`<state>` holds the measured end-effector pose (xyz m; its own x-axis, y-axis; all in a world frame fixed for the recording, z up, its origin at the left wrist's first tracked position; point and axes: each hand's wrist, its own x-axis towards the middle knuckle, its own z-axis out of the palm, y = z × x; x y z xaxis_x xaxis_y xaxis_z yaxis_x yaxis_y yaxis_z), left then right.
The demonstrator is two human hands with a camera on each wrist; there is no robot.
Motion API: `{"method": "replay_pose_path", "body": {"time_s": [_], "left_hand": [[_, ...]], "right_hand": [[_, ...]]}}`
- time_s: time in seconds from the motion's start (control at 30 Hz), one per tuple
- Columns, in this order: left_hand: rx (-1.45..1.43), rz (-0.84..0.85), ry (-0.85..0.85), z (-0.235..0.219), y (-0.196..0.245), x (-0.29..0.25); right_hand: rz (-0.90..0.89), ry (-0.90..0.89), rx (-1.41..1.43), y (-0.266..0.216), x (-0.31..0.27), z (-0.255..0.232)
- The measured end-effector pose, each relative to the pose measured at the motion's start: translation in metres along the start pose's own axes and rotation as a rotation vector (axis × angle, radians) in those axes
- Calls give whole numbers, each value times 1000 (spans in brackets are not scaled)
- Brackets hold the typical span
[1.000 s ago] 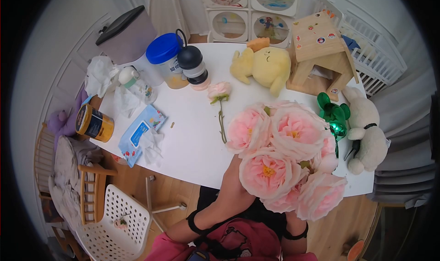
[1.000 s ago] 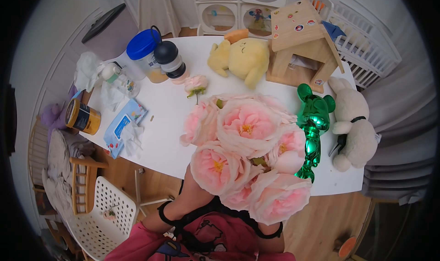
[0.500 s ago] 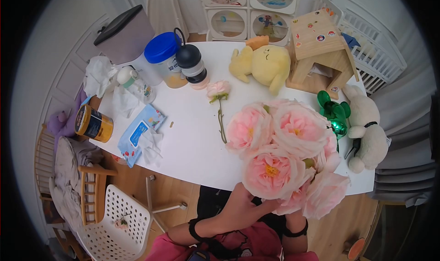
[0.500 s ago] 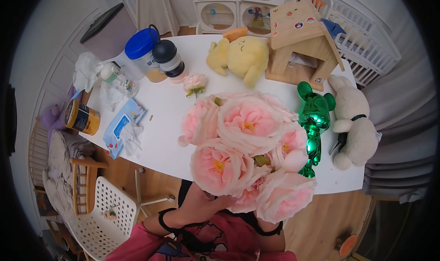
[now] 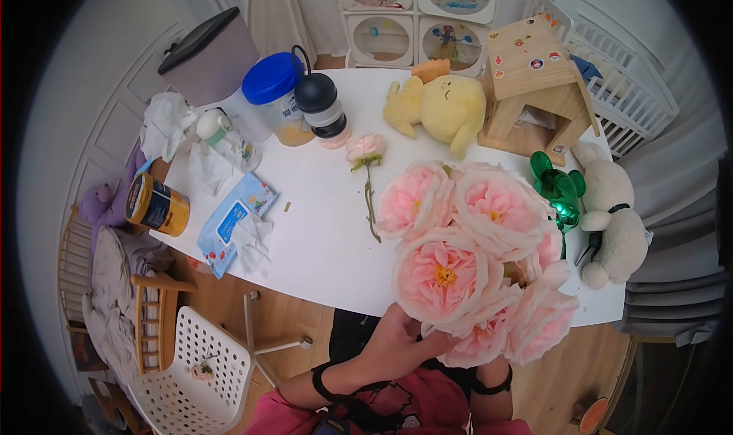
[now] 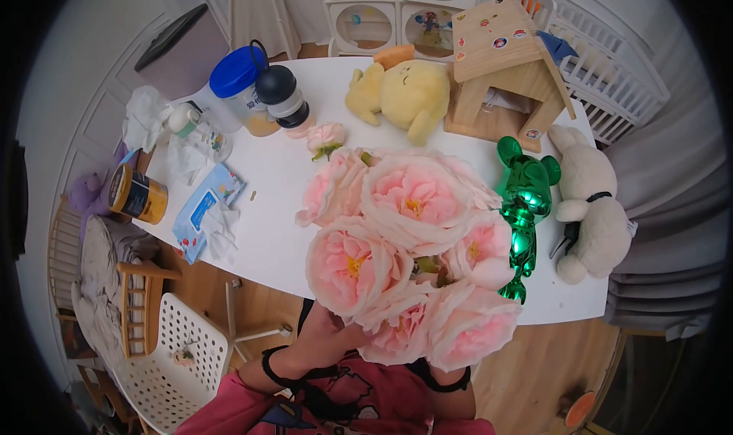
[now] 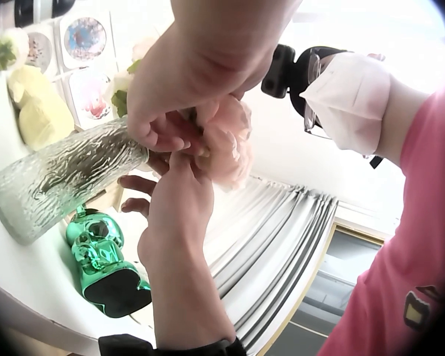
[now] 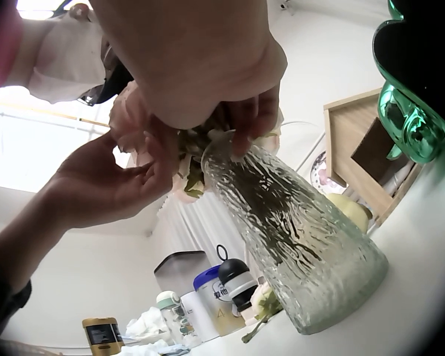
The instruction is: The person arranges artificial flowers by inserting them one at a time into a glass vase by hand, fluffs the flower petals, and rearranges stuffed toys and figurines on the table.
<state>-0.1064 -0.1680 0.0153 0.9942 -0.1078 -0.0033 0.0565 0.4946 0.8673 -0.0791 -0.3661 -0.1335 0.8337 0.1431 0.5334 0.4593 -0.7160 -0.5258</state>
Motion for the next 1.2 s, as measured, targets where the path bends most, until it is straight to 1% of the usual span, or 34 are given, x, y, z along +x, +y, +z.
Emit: {"method": "replay_pose_path", "body": {"time_s": [0.03,0.2,0.23,0.33,0.4,0.43,0.5,0.53,0.6,0.63,0.67,0.7,0.73,0.77,0.8,0.83,0.87,0.9,0.93,0.97,1.0,1.03,1.07,1.1,1.13,1.17,1.2], "left_hand": [[0,-1,1,0,0,0],[-17,-14,-30,-3,2,1],[-18,-15,-31,-3,2,1],[-20,-54,0,-4,3,1],[-64,-139,-31,-3,8,2],[-64,-139,-31,-5,9,1],[-139,-145,-114,-13,9,-2],[-139,-143,-114,-19,7,-3],[-30,-125,-254,-30,6,-5],[-28,-124,-251,-33,8,-6],[47,-70,-232,-33,12,-5],[123,-15,-214,-34,16,-4],[120,-13,-211,-40,20,-3],[141,63,-133,-48,23,-3],[162,133,-59,-52,25,-1],[164,128,-64,-50,30,1],[272,241,66,-45,36,2],[378,358,199,-43,41,4],[497,501,201,-45,41,7],[497,505,201,-44,46,10],[730,648,173,-41,54,15],[964,790,144,-37,62,18],[982,810,85,-33,70,19],[982,811,89,-27,84,21],[1143,699,-62,-20,100,24],[1296,577,-217,-17,109,27],[1299,494,-244,-15,109,29]], "right_hand": [[2,-2,-5,2,-29,-11],[9,-12,-27,-3,-10,2],[10,-13,-32,-6,-23,0],[15,-18,-47,-2,-33,-5],[18,-20,-58,-2,-36,-7],[19,-21,-63,2,-34,-6],[19,-23,-72,-1,-28,-7],[19,-24,-76,1,-20,0],[18,-26,-82,3,-12,4],[17,-29,-84,6,-9,4],[16,-32,-86,9,-23,-2],[15,-35,-90,-2,-11,-5],[3,166,-6,-14,-1,-23],[-9,368,79,-46,23,-55],[-16,442,235,-60,26,-72],[-22,519,392,-72,28,-85],[-18,523,390,-86,41,-97],[-143,427,295,-98,61,-106],[-267,328,200,-111,80,-114],[-252,208,90,-128,93,-122],[-238,88,-19,-141,103,-125],[-244,90,-18,-148,107,-124],[-202,-13,-91,-153,110,-122],[-157,-116,-164,-155,112,-121],[-159,-117,-164,-153,114,-116],[-196,-78,-233,-147,113,-107],[-232,-40,-300,-144,114,-102]]}}
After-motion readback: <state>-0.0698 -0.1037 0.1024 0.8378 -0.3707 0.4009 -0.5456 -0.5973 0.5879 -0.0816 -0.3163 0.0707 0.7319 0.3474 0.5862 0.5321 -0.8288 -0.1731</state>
